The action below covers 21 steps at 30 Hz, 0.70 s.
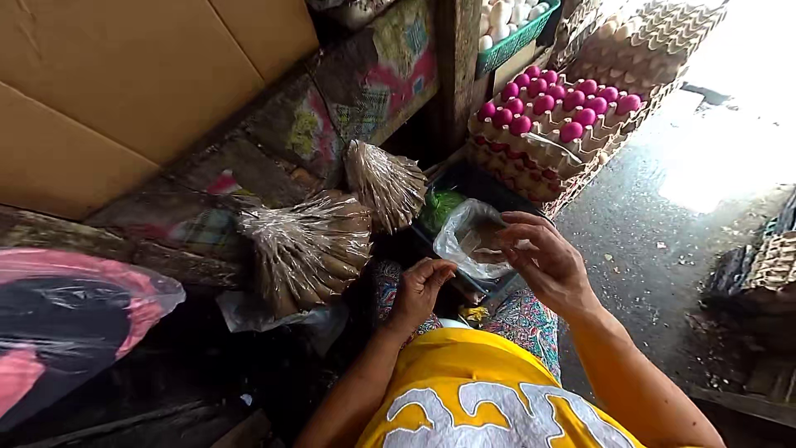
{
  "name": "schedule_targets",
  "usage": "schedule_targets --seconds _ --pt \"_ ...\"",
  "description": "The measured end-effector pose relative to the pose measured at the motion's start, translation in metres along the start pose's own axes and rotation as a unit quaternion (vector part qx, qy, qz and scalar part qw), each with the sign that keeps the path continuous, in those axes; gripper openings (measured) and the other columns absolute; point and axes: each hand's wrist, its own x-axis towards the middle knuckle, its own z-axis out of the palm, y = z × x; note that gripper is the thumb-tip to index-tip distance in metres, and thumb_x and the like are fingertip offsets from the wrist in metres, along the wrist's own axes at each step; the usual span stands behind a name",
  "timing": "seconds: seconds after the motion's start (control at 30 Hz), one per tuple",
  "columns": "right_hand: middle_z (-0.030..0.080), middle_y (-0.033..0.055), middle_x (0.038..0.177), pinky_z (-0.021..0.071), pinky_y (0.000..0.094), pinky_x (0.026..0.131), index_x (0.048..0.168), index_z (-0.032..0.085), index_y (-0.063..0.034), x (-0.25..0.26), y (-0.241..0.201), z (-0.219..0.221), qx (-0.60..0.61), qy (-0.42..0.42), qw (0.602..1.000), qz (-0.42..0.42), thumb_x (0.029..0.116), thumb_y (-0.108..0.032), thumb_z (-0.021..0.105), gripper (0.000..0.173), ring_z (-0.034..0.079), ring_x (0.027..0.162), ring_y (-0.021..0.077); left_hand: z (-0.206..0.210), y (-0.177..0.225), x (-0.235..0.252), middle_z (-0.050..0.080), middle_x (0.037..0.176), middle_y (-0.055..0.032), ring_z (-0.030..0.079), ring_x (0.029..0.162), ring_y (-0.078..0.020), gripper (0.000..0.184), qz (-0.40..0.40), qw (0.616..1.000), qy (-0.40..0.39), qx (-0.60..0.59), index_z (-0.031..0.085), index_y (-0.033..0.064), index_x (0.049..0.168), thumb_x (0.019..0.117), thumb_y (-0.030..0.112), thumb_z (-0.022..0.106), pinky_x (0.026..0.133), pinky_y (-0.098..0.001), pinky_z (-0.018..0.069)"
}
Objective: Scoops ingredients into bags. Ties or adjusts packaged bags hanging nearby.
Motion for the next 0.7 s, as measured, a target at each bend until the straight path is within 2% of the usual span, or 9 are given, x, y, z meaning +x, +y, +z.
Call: schedule_targets --seconds 0.13,0.23,0.33,0.4,0.47,0.57,0.7 --pt "0.057 0.0151 0.139 0.0606 0.0292 0.09 0.113 0.07 -0.0005 0.011 -0.009 0.001 -0.074 -0.052 0.995 -0.032 0.0985 -0.016 0.064 0.022 0.065 0.115 0.0142 0.002 0.001 -0.004 0.074 0.104 -0.0072 0.069 0.099 -0.0082 0.023 0.005 0.999 -0.009 0.042 0.075 0.0003 0.11 0.1033 0.016 0.06 0.096 -0.0274 0.0558" --pt "0.059 0.0127 0.138 0.058 0.0271 0.091 0.107 0.072 -0.004 0.012 -0.009 0.002 -0.104 -0.094 0.99 -0.027 0.0984 -0.02 0.063 0.02 0.064 0.115 0.0112 0.002 0.001 -0.007 0.074 0.105 -0.0084 0.068 0.103 -0.0092 0.024 0.007 0.999 -0.02 0.042 0.076 0.0004 0.109 0.1039 0.017 0.059 0.098 -0.0284 0.0546" --pt "0.06 0.0127 0.136 0.0559 0.031 0.098 0.105 0.074 -0.0064 0.01 -0.006 0.001 -0.112 -0.137 0.984 -0.031 0.1007 -0.025 0.062 0.023 0.062 0.121 0.0145 0.001 0.002 -0.008 0.072 0.108 -0.0101 0.067 0.107 -0.0104 0.024 0.018 0.999 -0.035 0.037 0.075 -0.0001 0.108 0.1044 0.016 0.057 0.1 -0.0282 0.0528" --pt "0.062 0.0123 0.136 0.0541 0.0328 0.101 0.108 0.076 -0.0096 0.007 -0.006 -0.002 -0.131 -0.171 0.976 -0.028 0.1018 -0.028 0.061 0.024 0.061 0.123 0.0156 0.0 0.001 -0.009 0.07 0.107 -0.0087 0.065 0.106 -0.0082 0.023 0.018 0.998 -0.039 0.039 0.076 0.0021 0.109 0.1039 0.017 0.059 0.098 -0.0252 0.0525" --pt "0.064 0.0114 0.134 0.0532 0.0343 0.102 0.106 0.076 -0.0107 0.006 -0.008 -0.004 -0.158 -0.192 0.968 -0.025 0.1024 -0.025 0.059 0.023 0.062 0.124 0.0168 -0.001 -0.001 -0.01 0.068 0.103 -0.0067 0.063 0.103 -0.0069 0.022 0.013 0.998 -0.036 0.046 0.078 0.0046 0.108 0.1028 0.018 0.061 0.096 -0.0233 0.0513" --pt "0.068 0.0091 0.126 0.054 0.0347 0.097 0.096 0.075 -0.0083 0.003 -0.006 -0.005 -0.199 -0.199 0.959 -0.022 0.1026 -0.021 0.057 0.023 0.065 0.115 0.0177 0.0 -0.008 -0.013 0.072 0.098 -0.0056 0.064 0.101 -0.0092 0.02 0.012 0.997 -0.032 0.066 0.079 0.007 0.105 0.1003 0.018 0.064 0.096 -0.0264 0.0504" --pt "0.069 0.0094 0.12 0.0568 0.0352 0.094 0.094 0.074 -0.0047 -0.001 0.002 -0.004 -0.191 -0.219 0.957 -0.013 0.1012 -0.02 0.06 0.022 0.067 0.11 0.0173 0.004 -0.018 -0.017 0.074 0.098 -0.0051 0.067 0.101 -0.0105 0.018 -0.005 0.997 -0.029 0.068 0.079 0.0063 0.105 0.0989 0.017 0.066 0.098 -0.0292 0.0517"
